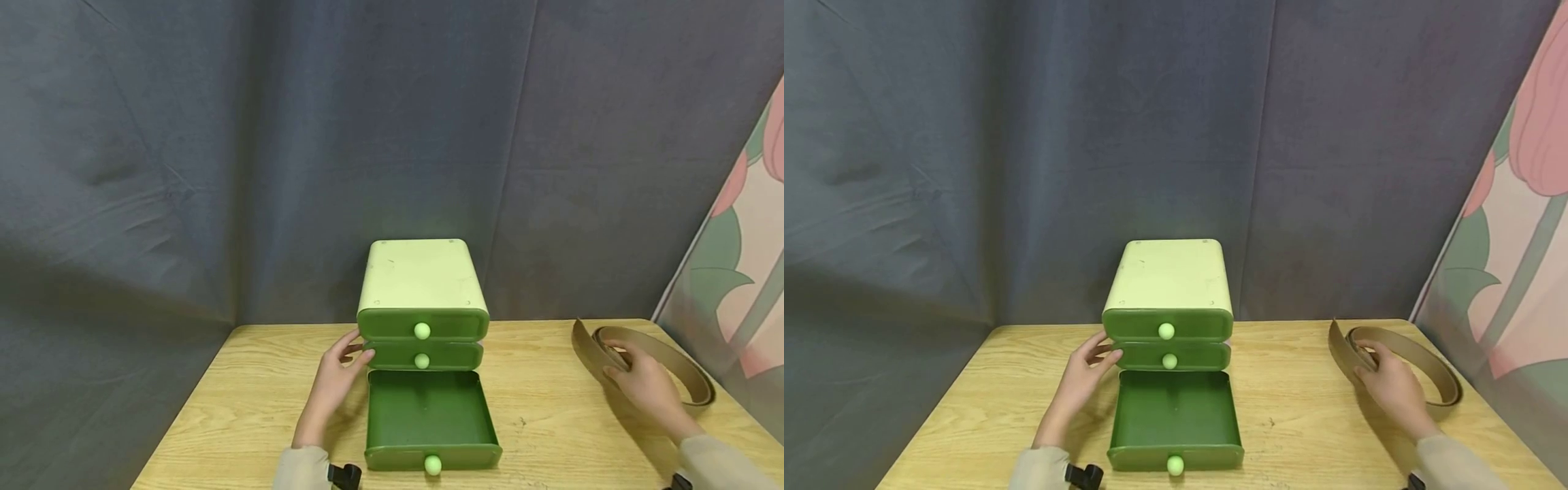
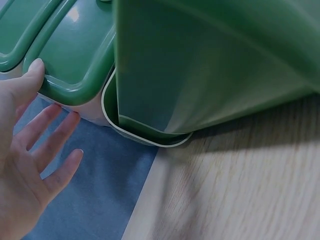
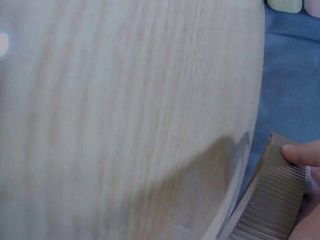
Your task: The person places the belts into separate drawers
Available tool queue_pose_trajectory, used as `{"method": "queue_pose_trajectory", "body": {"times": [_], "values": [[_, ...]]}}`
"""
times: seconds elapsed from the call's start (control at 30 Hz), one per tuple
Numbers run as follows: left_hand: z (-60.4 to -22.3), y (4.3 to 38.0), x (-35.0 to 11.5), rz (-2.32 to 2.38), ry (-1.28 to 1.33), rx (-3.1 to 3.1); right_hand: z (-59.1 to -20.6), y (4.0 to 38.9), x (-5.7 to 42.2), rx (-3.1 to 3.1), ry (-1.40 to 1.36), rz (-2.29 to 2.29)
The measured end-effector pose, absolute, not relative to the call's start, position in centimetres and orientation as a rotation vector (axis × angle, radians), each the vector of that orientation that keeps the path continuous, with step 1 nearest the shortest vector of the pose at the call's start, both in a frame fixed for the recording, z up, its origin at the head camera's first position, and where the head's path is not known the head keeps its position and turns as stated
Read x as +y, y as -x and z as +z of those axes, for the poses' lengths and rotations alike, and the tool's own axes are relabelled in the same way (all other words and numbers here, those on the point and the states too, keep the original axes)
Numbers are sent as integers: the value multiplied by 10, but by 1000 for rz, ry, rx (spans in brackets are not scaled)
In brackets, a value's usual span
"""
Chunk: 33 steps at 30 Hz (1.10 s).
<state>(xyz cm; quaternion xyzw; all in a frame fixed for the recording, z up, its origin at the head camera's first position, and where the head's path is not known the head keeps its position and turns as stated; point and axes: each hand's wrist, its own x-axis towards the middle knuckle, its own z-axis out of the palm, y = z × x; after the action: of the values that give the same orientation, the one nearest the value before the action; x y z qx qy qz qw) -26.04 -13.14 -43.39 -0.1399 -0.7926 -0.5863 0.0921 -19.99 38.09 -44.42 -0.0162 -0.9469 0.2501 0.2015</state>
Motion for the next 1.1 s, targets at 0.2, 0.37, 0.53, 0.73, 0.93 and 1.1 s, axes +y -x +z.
{"method": "queue_pose_trajectory", "body": {"times": [0.2, 0.37, 0.53, 0.73, 0.93, 1.1], "values": [[-432, 260, -131, -1739, 405, -2355, -433, 186, 376, -2684, 14, 719], [-432, 257, -132, -1744, 420, -2336, -427, 173, 368, -2659, -103, 724], [-433, 256, -133, -1750, 424, -2333, -419, 164, 359, -2645, -146, 730], [-434, 258, -133, -1726, 429, -2346, -411, 149, 344, -2609, -172, 792], [-433, 258, -132, -1735, 425, -2344, -404, 136, 328, -2531, -255, 883], [-432, 256, -132, -1748, 429, -2334, -399, 128, 317, -2548, -256, 921]]}}
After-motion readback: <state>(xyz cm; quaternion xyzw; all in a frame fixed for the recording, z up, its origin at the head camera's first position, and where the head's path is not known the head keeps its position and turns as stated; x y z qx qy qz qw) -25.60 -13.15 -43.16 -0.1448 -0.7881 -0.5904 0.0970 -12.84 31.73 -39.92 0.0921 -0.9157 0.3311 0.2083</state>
